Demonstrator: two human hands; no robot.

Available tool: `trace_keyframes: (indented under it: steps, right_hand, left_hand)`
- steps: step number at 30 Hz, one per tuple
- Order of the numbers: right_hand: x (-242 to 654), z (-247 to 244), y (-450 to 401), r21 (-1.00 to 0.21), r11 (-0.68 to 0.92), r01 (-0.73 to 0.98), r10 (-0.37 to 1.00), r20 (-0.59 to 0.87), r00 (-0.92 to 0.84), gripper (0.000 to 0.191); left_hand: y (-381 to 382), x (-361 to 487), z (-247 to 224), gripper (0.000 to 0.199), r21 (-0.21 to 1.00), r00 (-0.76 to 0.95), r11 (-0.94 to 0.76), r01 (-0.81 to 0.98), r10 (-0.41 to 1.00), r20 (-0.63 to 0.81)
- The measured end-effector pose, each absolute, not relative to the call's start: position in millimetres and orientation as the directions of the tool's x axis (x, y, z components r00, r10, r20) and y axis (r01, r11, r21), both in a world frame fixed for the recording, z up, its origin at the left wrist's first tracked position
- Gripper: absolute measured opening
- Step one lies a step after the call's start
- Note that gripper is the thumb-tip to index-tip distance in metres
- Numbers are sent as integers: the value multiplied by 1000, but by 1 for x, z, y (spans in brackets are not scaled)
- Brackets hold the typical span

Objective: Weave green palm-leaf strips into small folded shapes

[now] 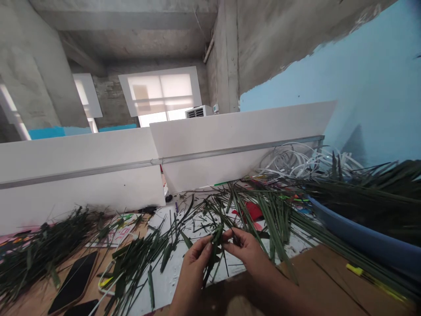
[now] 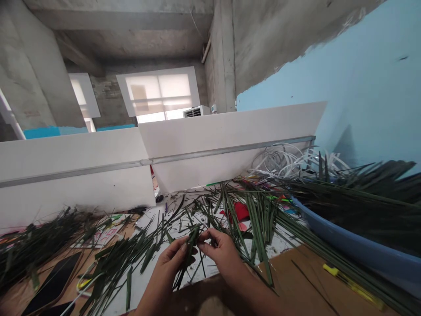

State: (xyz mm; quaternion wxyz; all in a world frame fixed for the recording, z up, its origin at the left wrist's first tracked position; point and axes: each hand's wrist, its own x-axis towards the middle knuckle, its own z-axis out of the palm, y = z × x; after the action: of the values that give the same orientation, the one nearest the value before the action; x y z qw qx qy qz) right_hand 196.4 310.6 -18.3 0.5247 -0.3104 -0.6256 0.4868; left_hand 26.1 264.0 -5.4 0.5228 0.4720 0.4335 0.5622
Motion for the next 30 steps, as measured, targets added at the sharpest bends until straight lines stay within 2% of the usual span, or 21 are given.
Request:
trace_keyframes:
  steps: [3,7,10,12,16,21,25,30]
  right_hand:
    - [197,-13,309,-931,325,-165,902,357,-244,27]
    - [199,-1,304,-936,284,-209,907,333,-258,30]
    - [201,4,301,-940,247,-235,905,311,-291,30]
    - [201,3,302,-939,231,-255,903,305,-303,30]
    - [199,-2,307,-935,219,-278,906,301,-298,32]
    - [198,-11,311,-929,248,-275,911,321,-260,36]
    - [199,-14,310,-928,288,-237,910,343,-234,35]
    - [200,-9,307,-928,289,-234,911,342,-232,35]
  left_hand:
    - [259,29,0,42,970,-47,-225,-88,974,222]
    - [252,31,2,30,877,-12,-420,234,901,434]
    - [249,31,2,30,774,37,-489,403,853,520]
    - [248,32,2,30,749,40,-496,438,844,536]
    - [249,34,3,26,835,-10,-446,323,880,474]
    - [255,35,3,36,972,-84,-233,-1,969,232]
    - [257,36,7,52,977,-93,-53,-208,995,34]
    - [252,39,10,53,936,-39,79,-344,994,-99]
